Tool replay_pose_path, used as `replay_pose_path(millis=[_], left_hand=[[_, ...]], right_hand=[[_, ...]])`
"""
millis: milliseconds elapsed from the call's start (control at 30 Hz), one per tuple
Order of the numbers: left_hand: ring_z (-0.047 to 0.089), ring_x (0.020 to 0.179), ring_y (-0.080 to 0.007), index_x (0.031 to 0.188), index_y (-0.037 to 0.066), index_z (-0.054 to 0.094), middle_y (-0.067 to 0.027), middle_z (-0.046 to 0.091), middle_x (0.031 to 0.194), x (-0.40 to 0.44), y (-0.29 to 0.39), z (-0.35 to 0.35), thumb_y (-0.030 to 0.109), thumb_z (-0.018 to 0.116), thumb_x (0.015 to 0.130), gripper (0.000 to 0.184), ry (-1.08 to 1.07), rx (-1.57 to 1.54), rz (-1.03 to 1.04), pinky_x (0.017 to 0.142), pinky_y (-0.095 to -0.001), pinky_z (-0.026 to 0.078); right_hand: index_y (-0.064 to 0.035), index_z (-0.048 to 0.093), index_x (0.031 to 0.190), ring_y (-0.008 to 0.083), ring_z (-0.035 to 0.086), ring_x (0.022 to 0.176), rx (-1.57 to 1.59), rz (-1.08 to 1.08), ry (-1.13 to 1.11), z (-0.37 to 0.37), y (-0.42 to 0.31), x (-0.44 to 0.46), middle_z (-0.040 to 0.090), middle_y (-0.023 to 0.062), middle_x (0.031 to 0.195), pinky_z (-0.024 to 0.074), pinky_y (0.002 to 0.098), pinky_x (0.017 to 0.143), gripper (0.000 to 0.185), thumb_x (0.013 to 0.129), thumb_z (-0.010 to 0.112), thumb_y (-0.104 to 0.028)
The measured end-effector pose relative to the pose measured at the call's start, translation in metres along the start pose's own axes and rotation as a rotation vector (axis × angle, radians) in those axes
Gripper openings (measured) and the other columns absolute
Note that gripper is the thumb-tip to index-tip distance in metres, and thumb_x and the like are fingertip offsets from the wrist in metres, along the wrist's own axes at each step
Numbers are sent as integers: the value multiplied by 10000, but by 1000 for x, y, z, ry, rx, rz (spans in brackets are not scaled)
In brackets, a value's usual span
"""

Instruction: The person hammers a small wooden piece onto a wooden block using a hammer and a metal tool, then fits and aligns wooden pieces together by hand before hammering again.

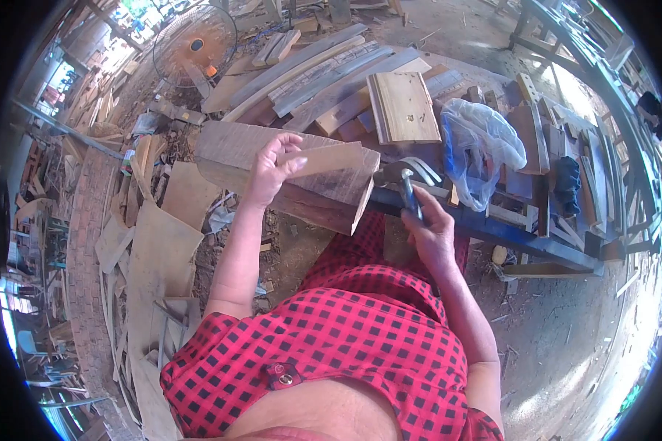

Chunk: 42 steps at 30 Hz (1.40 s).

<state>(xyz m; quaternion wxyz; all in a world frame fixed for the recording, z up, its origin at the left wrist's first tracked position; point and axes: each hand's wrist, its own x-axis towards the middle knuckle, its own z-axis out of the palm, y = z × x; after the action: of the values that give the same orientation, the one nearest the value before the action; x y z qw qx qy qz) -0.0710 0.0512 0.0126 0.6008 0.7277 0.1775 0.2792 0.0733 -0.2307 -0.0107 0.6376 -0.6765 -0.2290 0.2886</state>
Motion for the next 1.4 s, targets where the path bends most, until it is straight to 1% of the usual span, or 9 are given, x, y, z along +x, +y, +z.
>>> replay_pose_path(millis=[67,167,200,267,400,633,900,1233,1400], left_hand=[[567,804,-68,941,56,610,10,582,857,-11,6,3,46,698,802,165,-52,-29,-1,715,-250,494],[627,836,-160,929,73,607,-52,628,878,-27,12,7,-30,665,744,220,-65,407,306,760,-308,487],[627,836,-160,929,73,607,-52,628,878,-29,12,7,-30,665,744,220,-67,403,301,760,-308,487],[618,908,-211,897,96,606,-42,622,883,-33,10,7,-47,657,688,259,-45,756,692,822,-345,452],[602,996,-237,887,109,604,-38,628,965,-43,0,7,-34,663,669,268,-45,831,757,872,-378,432],[557,1126,-298,1029,82,606,-84,616,1070,-52,-11,4,73,712,731,316,-46,674,633,1011,-441,401],[362,1293,-355,1230,12,543,-142,532,1219,-42,-15,2,555,708,737,751,-3,896,402,1096,-472,272],[399,1281,-361,1168,22,599,-142,556,1200,-30,5,45,620,674,728,746,-49,982,411,1081,-545,236],[478,1170,-327,1101,17,633,-121,569,1132,-22,4,45,592,662,752,673,-133,954,397,1026,-494,309]], right_hand=[[-69,570,1282,58,503,549,-106,9,93,-12,7,10,564,-29,720,411,214,524,463,830,668,-63],[-60,605,1213,159,612,822,-451,-247,185,-28,9,24,640,33,876,474,297,745,428,794,691,-92],[-60,605,1213,159,612,822,-454,-241,185,-32,10,29,640,33,876,474,297,745,428,794,691,-92],[-112,630,1182,235,637,843,-702,-374,256,-44,14,40,657,99,933,480,331,750,411,777,696,-114],[-141,639,1156,279,638,816,-854,-278,287,-55,19,50,652,109,928,480,362,738,397,765,705,-133],[-137,650,1103,313,624,808,-997,-369,257,-60,40,55,636,96,926,489,397,734,382,730,719,-179],[-120,641,1082,313,598,934,-1087,-431,292,-61,53,62,621,88,948,479,416,781,375,724,714,-203],[-113,629,1093,330,591,939,-1058,-437,273,-61,50,59,605,108,956,477,421,781,360,749,698,-193],[-82,624,1098,323,592,935,-1044,-557,319,-57,44,55,604,114,982,476,413,799,367,749,704,-163]])
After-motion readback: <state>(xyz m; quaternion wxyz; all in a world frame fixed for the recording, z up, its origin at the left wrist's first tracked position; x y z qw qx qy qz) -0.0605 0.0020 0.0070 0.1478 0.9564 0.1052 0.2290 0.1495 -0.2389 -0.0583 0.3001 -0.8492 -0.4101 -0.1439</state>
